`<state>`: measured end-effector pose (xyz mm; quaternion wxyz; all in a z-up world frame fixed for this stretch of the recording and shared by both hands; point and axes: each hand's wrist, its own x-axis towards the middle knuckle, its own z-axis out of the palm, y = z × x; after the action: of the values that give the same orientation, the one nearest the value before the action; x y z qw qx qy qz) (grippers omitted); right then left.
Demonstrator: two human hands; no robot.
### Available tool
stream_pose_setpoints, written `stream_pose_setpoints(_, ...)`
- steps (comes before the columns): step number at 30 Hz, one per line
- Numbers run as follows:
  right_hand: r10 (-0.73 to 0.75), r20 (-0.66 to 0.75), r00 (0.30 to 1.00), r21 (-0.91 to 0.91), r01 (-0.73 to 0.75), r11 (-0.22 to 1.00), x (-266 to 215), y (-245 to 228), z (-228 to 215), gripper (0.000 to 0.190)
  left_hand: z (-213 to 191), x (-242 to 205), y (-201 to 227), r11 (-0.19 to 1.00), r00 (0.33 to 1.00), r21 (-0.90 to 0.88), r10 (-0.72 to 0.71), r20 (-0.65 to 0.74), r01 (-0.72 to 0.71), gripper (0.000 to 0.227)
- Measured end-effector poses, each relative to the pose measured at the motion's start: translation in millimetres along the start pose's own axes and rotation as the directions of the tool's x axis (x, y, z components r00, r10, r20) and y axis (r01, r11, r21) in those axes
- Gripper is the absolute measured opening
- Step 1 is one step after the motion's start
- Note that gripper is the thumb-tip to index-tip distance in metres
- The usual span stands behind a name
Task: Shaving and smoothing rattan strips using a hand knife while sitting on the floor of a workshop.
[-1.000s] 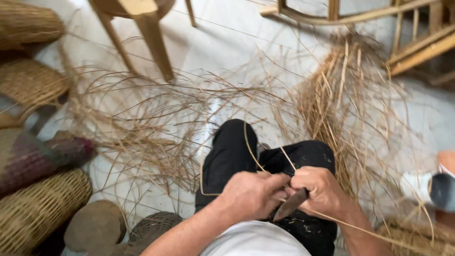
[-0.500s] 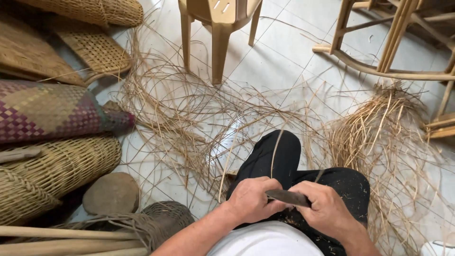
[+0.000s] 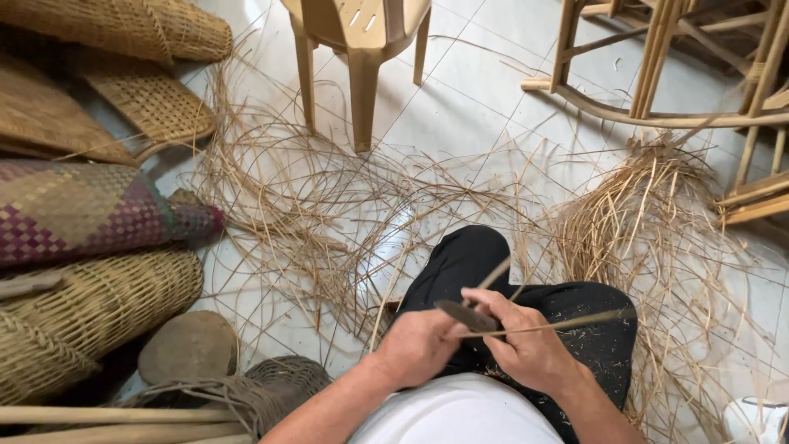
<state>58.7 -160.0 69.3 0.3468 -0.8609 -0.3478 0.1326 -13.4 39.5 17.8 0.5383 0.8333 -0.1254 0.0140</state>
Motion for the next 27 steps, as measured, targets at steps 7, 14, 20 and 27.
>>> stream_pose_setpoints(7,-0.075,-0.310,0.948,0.102,0.112,0.989,-26.7,-9.1,-14.9,0.069,-59.5,-23.2,-60.3,0.987,0.894,-0.152,-0.107,-0.435,0.044,0.029)
stream_pose_setpoints(14,0.306,-0.320,0.897,0.478,-0.126,0.869,-93.0,27.3,-26.2,0.058,-152.9,-43.2,-185.9,0.913,0.492,-0.035,-0.251,-0.833,0.406,0.039)
stream_pose_setpoints(20,0.397,-0.228,0.889,0.404,-0.285,0.870,-112.3,43.4,-16.9,0.051,-197.4,-47.7,-237.3,0.597,0.276,-0.159,-0.571,-0.773,0.787,0.084)
stream_pose_setpoints(27,0.278,0.102,0.955,0.643,-0.276,0.714,-84.5,22.6,-4.7,0.061,-85.3,-11.2,-127.9,0.818,0.744,-0.447,-0.542,-0.390,0.362,0.045)
